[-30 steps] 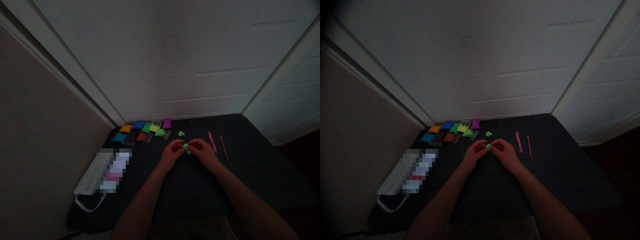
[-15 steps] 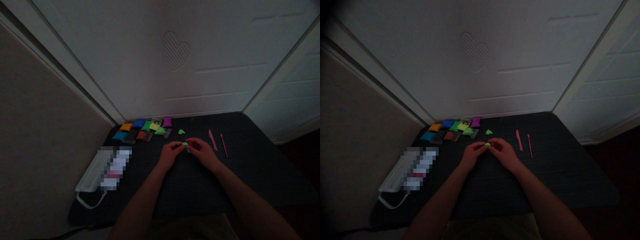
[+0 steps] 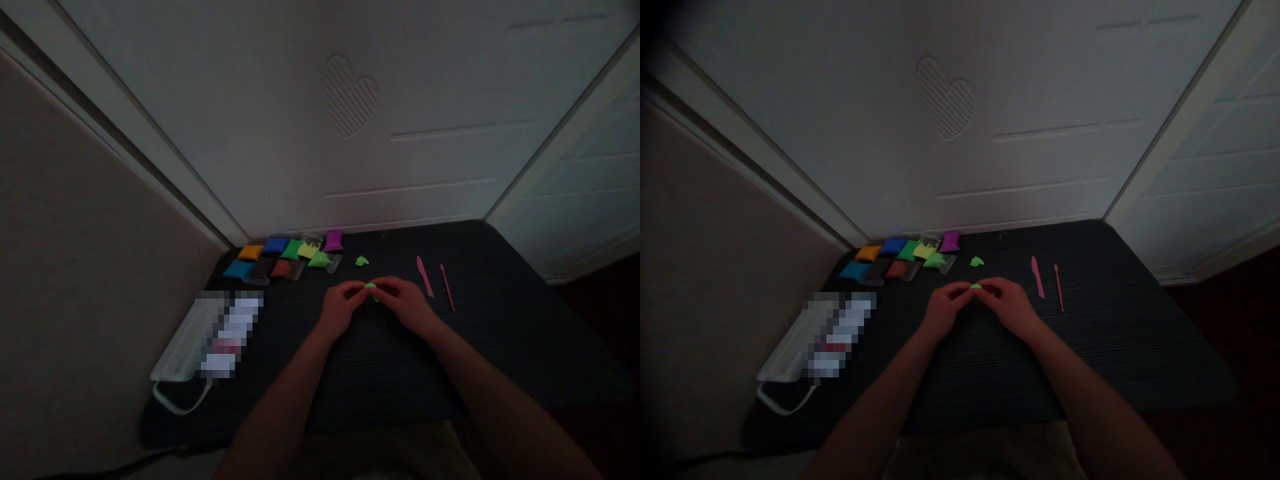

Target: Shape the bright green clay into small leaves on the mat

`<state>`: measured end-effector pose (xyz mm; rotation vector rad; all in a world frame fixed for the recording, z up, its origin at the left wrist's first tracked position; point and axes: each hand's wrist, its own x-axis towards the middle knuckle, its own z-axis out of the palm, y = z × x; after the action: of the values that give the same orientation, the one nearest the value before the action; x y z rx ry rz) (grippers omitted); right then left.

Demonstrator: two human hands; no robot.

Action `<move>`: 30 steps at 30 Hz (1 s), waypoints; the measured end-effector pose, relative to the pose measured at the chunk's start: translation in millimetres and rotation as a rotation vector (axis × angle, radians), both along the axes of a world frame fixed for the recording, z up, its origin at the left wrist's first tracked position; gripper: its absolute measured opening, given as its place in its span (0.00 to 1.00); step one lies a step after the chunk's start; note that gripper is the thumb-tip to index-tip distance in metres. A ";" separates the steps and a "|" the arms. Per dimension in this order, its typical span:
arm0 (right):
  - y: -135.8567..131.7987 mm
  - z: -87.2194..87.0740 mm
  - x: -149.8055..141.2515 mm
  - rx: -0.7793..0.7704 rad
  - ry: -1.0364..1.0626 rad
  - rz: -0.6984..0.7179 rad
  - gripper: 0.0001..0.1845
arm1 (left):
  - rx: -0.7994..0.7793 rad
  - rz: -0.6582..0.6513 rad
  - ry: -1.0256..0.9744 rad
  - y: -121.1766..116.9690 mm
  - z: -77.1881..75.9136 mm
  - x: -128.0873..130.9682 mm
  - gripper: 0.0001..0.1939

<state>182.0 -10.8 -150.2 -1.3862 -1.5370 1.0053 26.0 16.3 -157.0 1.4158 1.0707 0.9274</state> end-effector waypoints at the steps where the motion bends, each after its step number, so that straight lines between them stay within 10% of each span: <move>1: 0.3 -0.7 0.3 -0.003 -0.001 -0.004 0.15 | 0.003 0.006 0.003 0.3 0.1 -0.2 0.12; 30: -3.5 0.8 0.5 0.340 -0.224 0.073 0.17 | -0.188 -0.022 -0.231 2.5 -7.5 2.0 0.14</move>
<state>182.5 -14.3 -149.3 -1.2383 -1.8373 0.6072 28.0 18.8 -164.5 1.1339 0.9404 0.9248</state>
